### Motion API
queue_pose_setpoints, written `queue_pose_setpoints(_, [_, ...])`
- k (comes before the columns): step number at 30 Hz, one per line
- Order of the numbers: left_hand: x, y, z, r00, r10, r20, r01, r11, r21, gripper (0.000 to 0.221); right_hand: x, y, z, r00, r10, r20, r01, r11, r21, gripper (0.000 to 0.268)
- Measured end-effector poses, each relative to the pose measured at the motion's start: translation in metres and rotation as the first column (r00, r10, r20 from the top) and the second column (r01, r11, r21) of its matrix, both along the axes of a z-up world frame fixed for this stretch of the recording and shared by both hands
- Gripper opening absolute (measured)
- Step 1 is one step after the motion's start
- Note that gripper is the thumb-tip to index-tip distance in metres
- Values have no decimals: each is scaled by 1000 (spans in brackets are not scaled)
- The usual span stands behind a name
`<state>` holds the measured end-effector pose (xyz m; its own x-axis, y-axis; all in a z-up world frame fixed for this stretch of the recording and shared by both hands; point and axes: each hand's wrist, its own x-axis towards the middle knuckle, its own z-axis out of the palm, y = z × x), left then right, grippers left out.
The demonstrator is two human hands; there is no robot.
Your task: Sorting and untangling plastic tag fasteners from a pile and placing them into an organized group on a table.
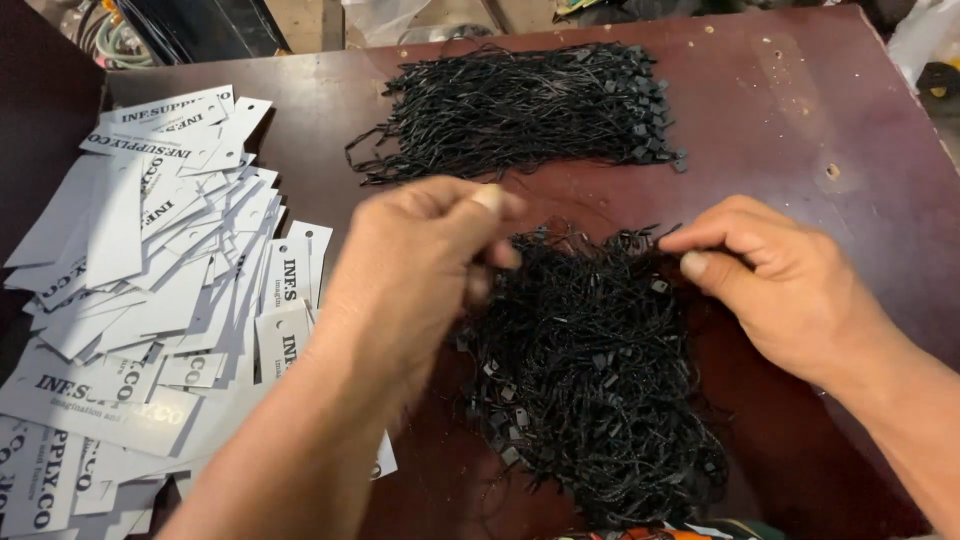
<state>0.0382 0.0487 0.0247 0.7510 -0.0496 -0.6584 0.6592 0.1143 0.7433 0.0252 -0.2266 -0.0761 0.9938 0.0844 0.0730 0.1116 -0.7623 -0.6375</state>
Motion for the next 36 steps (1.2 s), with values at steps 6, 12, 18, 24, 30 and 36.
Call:
queue_pose_setpoints(6, [-3,0,-24,901,-414,130,203,667,717,16,-11,25,27,986,152,64,-142,980,-138,33])
queue_pose_setpoints(12, [-14,-32,-52,320,-721,614,-152,601,785,20,-1,54,47,961,272,-40,-269,961,71,42])
queue_pose_setpoints(18, [7,2,-42,566,-700,436,-54,496,866,21,13,21,31,991,67,-115,-35,965,260,15])
queue_pose_setpoints(24, [31,38,-65,640,-560,527,-228,517,825,14,30,11,29,991,-66,-114,85,982,170,13])
queue_pose_setpoints(30, [47,48,-93,607,-562,562,-246,540,805,15,46,23,24,981,-190,-33,193,971,138,29])
queue_pose_setpoints(36, [80,47,-136,393,-591,704,-463,534,707,7,82,9,-7,929,-156,335,115,984,140,11])
